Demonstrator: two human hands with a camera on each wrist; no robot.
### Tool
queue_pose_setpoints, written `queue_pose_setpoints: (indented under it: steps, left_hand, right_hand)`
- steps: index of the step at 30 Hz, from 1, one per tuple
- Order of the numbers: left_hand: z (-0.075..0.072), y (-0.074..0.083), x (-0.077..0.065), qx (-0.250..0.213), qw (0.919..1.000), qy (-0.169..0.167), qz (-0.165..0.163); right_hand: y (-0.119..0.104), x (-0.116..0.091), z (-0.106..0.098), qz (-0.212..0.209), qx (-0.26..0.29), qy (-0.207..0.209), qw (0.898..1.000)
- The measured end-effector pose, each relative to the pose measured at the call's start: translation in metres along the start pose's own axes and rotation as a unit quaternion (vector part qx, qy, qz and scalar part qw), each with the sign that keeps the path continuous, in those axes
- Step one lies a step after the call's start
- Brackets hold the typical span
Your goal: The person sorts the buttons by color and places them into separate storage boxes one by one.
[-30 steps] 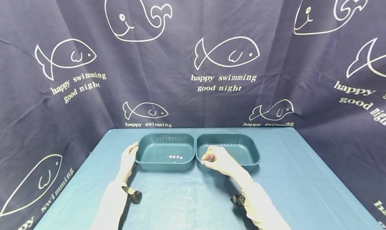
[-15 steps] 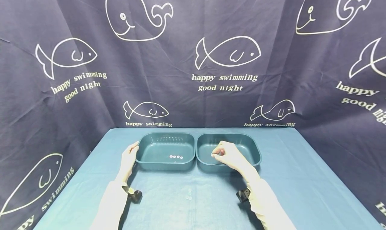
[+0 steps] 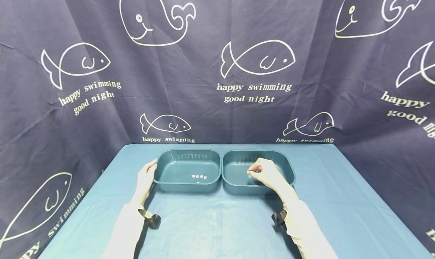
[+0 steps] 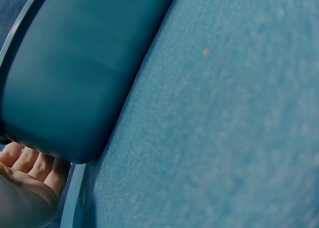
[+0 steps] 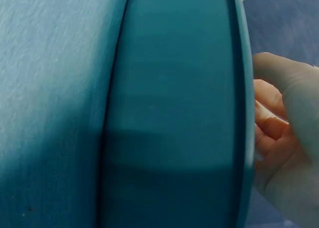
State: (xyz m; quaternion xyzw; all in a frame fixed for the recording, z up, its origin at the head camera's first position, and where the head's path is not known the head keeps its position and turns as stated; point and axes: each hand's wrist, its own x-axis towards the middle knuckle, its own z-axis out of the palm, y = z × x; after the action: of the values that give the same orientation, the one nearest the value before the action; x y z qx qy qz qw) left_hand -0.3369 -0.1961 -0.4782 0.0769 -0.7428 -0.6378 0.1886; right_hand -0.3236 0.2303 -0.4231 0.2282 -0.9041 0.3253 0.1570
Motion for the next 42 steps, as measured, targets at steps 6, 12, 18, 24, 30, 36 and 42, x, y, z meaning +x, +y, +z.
queue_pose_setpoints:
  steps: [6, 12, 18, 24, 30, 36, 42]
  left_hand:
    - [0.000, 0.002, -0.001, 0.001, 1.0000, -0.001, -0.005]
    - [-0.001, 0.001, 0.000, 0.002, 1.0000, 0.001, -0.001]
    - [-0.002, 0.001, 0.001, 0.007, 1.0000, 0.003, -0.001]
    - [-0.002, 0.000, 0.002, 0.005, 1.0000, 0.004, 0.001]
    - [-0.001, -0.002, 0.002, 0.003, 1.0000, 0.005, -0.002]
    - [0.000, -0.001, 0.001, 0.005, 1.0000, 0.002, -0.003]
    - [-0.001, 0.001, 0.001, 0.007, 1.0000, 0.001, 0.000]
  right_hand:
    - [0.007, -0.001, -0.001, 0.003, -0.024, -0.002, 1.000]
    - [0.014, -0.002, -0.004, 0.015, -0.048, -0.005, 0.999]
    - [0.021, -0.002, -0.006, 0.019, -0.054, -0.001, 0.998]
    - [0.025, -0.002, -0.008, 0.018, -0.053, 0.004, 0.998]
    - [0.029, -0.003, -0.007, 0.017, -0.051, 0.015, 0.998]
    - [0.032, -0.003, -0.007, 0.020, -0.049, 0.026, 0.998]
    - [0.034, -0.002, -0.008, 0.026, -0.045, 0.024, 0.998]
